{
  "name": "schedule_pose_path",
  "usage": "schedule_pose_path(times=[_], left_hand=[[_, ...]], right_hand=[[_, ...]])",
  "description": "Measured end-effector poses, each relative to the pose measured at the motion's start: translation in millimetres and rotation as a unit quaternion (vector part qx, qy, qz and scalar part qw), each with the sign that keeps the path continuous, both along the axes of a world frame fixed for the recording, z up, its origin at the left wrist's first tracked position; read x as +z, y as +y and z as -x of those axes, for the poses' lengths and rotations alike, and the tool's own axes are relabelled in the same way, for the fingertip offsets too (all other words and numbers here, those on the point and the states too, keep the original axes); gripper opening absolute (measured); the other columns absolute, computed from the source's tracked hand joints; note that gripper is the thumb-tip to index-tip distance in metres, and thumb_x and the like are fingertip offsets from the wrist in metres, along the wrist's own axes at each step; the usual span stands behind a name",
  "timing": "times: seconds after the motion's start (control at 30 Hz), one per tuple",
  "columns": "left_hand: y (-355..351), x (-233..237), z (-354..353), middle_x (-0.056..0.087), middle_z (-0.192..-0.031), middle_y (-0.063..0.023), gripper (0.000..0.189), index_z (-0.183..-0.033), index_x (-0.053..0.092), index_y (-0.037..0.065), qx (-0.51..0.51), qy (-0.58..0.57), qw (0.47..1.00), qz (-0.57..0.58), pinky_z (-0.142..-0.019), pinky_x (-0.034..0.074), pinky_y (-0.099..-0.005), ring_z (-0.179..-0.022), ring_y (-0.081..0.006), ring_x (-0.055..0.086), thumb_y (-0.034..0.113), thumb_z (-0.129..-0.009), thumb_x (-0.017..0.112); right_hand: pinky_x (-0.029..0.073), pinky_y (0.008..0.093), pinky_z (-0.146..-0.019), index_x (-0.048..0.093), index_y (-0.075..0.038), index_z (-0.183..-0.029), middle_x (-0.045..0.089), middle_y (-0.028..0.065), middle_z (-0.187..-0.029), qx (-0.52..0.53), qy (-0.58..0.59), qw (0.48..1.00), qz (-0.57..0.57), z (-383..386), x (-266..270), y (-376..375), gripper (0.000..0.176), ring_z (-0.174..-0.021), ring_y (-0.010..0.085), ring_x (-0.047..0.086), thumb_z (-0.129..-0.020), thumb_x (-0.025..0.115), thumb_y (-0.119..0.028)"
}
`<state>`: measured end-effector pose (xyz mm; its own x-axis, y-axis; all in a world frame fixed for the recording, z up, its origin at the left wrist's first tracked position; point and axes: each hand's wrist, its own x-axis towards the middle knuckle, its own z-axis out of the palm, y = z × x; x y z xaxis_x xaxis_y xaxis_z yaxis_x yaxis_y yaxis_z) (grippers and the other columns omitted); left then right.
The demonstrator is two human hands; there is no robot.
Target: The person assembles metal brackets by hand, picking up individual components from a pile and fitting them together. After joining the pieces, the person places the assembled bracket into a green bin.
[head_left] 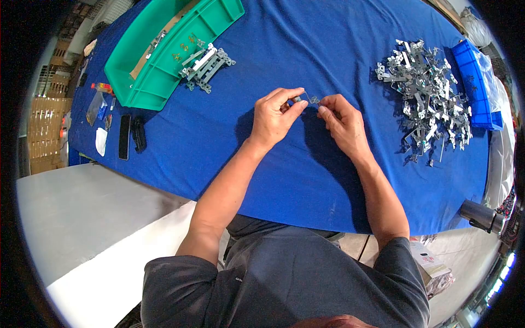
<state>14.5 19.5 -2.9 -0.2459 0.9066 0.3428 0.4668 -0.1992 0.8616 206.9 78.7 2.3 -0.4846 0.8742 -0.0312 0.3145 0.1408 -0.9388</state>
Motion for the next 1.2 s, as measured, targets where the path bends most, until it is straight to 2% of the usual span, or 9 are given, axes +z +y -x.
schedule_pose_path(times=[0.2,0.3,0.4,0.6,0.63,0.73,0.83,0.93,1.2], left_hand=[[-0.8,1.7,-1.6,0.07,-0.085,-0.0043,0.029,-0.111,0.076,0.005,-0.021,0.037,0.999,-0.015,-0.055,0.046,-0.0249,-0.062,-0.0078,0.055,0.007,-0.083,0.082],[-0.9,1.6,-3.2,0.07,-0.085,-0.0048,0.029,-0.111,0.076,0.005,-0.029,0.053,0.998,-0.019,-0.054,0.045,-0.0252,-0.06,-0.0079,0.054,0.007,-0.083,0.082],[-0.6,-0.6,-3.9,0.07,-0.086,-0.0051,0.029,-0.111,0.076,0.005,-0.047,0.071,0.996,-0.036,-0.053,0.044,-0.0252,-0.058,-0.0078,0.053,0.007,-0.083,0.082],[-1.1,-0.8,-3.7,0.07,-0.085,-0.0058,0.03,-0.111,0.076,0.005,-0.066,0.071,0.994,-0.044,-0.052,0.043,-0.0251,-0.058,-0.0082,0.053,0.007,-0.082,0.082],[-1.6,-1.3,-3.4,0.07,-0.085,-0.0061,0.031,-0.112,0.076,0.005,-0.072,0.071,0.994,-0.043,-0.052,0.043,-0.0252,-0.058,-0.0084,0.053,0.007,-0.082,0.082],[-1.8,1.7,-2.3,0.071,-0.086,-0.0041,0.029,-0.112,0.076,0.004,-0.05,0.077,0.996,-0.006,-0.054,0.044,-0.0234,-0.061,-0.0054,0.054,0.006,-0.084,0.081],[1.2,-9.2,0.7,0.071,-0.087,-0.0014,0.026,-0.112,0.076,0.002,-0.001,-0.107,0.994,0.032,-0.058,0.046,-0.0216,-0.067,-0.0025,0.055,0.006,-0.087,0.08],[0.3,-6.4,1.1,0.071,-0.088,0.0004,0.024,-0.112,0.076,0.001,0.0,-0.084,0.996,0.03,-0.061,0.048,-0.0206,-0.071,-0.001,0.056,0.007,-0.089,0.079],[-0.1,1.4,-1.6,0.07,-0.085,-0.0031,0.026,-0.111,0.076,0.003,-0.008,-0.004,1.0,0.007,-0.06,0.048,-0.023,-0.067,-0.0051,0.057,0.006,-0.085,0.081]], right_hand=[[0.048,0.0299,-0.057,0.064,-0.001,-0.111,0.067,0.0068,-0.076,-0.001,0.02,0.999,0.042,-0.5,1.4,-0.6,0.02,-0.062,0.0111,0.059,-0.099,0.067,-0.016],[0.047,0.0303,-0.055,0.065,-0.001,-0.111,0.068,0.0065,-0.078,-0.007,0.06,0.998,0.028,1.2,5.8,-2.7,0.02,-0.059,0.0114,0.058,-0.099,0.068,-0.016],[0.047,0.0296,-0.058,0.066,-0.002,-0.111,0.067,0.0068,-0.082,0.026,-0.01,1.0,-0.005,-3.5,-1.0,2.6,0.018,-0.064,0.0118,0.059,-0.099,0.067,-0.015],[0.046,0.0276,-0.062,0.065,-0.003,-0.104,0.063,0.0062,-0.083,-0.047,0.043,0.995,-0.08,1.4,-7.8,2.2,0.012,-0.07,0.0117,0.057,-0.102,0.062,-0.014],[0.045,0.0279,-0.061,0.064,-0.003,-0.101,0.062,0.0046,-0.082,-0.067,0.085,0.994,0.017,1.5,-1.3,0.9,0.013,-0.068,0.0107,0.056,-0.103,0.06,-0.015],[0.046,0.0275,-0.061,0.065,-0.004,-0.103,0.065,0.0034,-0.082,-0.081,0.087,0.992,0.044,2.1,-0.6,-1.6,0.014,-0.067,0.0093,0.056,-0.104,0.059,-0.016],[0.046,0.0275,-0.06,0.067,-0.003,-0.103,0.068,0.0045,-0.081,-0.026,0.045,0.998,0.048,-0.5,2.8,1.2,0.016,-0.067,0.009,0.058,-0.104,0.06,-0.017],[0.048,0.0284,-0.06,0.068,-0.002,-0.104,0.071,0.0063,-0.081,0.015,0.001,1.0,-0.012,-1.4,-2.7,0.9,0.018,-0.066,0.0098,0.06,-0.102,0.062,-0.019],[0.05,0.0301,-0.055,0.065,-0.001,-0.106,0.07,0.0073,-0.079,-0.001,0.016,1.0,0.017,0.9,-1.2,-1.0,0.015,-0.063,0.0115,0.062,-0.099,0.066,-0.015]])
